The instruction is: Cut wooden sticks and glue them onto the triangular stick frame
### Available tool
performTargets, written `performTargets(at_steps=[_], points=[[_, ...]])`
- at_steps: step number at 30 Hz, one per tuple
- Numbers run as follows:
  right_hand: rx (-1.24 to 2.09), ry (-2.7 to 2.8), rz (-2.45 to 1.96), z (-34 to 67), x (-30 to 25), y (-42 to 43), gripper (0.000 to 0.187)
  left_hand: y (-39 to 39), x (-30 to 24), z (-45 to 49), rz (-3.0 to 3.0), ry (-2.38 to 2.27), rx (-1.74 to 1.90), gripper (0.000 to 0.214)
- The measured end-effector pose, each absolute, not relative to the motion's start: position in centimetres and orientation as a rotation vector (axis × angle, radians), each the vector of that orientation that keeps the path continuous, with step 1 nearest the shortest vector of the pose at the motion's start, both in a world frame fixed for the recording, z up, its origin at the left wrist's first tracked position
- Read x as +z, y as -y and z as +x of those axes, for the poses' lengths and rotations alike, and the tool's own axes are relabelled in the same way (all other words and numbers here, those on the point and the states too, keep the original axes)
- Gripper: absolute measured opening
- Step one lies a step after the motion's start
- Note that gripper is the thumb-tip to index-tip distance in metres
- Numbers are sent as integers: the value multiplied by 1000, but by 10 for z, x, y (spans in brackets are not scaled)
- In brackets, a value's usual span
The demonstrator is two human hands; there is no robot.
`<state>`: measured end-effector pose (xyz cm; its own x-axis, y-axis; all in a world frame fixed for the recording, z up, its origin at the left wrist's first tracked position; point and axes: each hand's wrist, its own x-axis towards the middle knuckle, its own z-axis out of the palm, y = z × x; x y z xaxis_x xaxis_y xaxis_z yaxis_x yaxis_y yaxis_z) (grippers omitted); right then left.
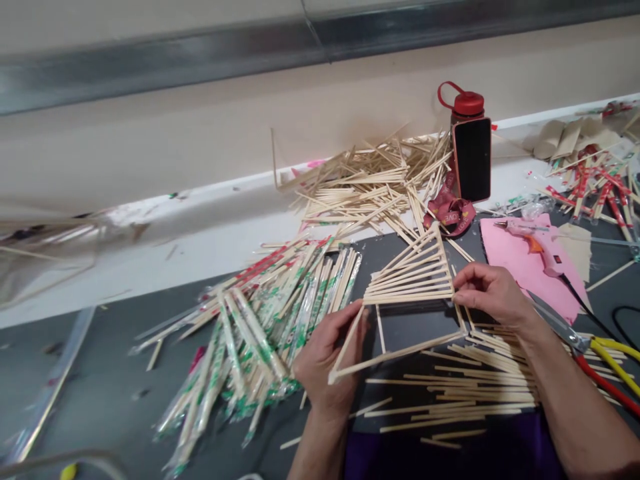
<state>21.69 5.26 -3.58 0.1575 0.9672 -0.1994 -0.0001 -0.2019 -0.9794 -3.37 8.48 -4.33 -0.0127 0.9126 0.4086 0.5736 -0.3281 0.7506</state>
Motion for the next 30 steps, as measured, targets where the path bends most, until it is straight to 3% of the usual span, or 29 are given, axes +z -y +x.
performTargets(at_steps=[13,30], points=[[1286,1084,-1429,219,-36,-52,20,-82,-50,-33,1344,-1567,1241,33],[1304,1075,-1454,218,-33,-50,19,-82,-45,-28,1130,-1421,1252,27]])
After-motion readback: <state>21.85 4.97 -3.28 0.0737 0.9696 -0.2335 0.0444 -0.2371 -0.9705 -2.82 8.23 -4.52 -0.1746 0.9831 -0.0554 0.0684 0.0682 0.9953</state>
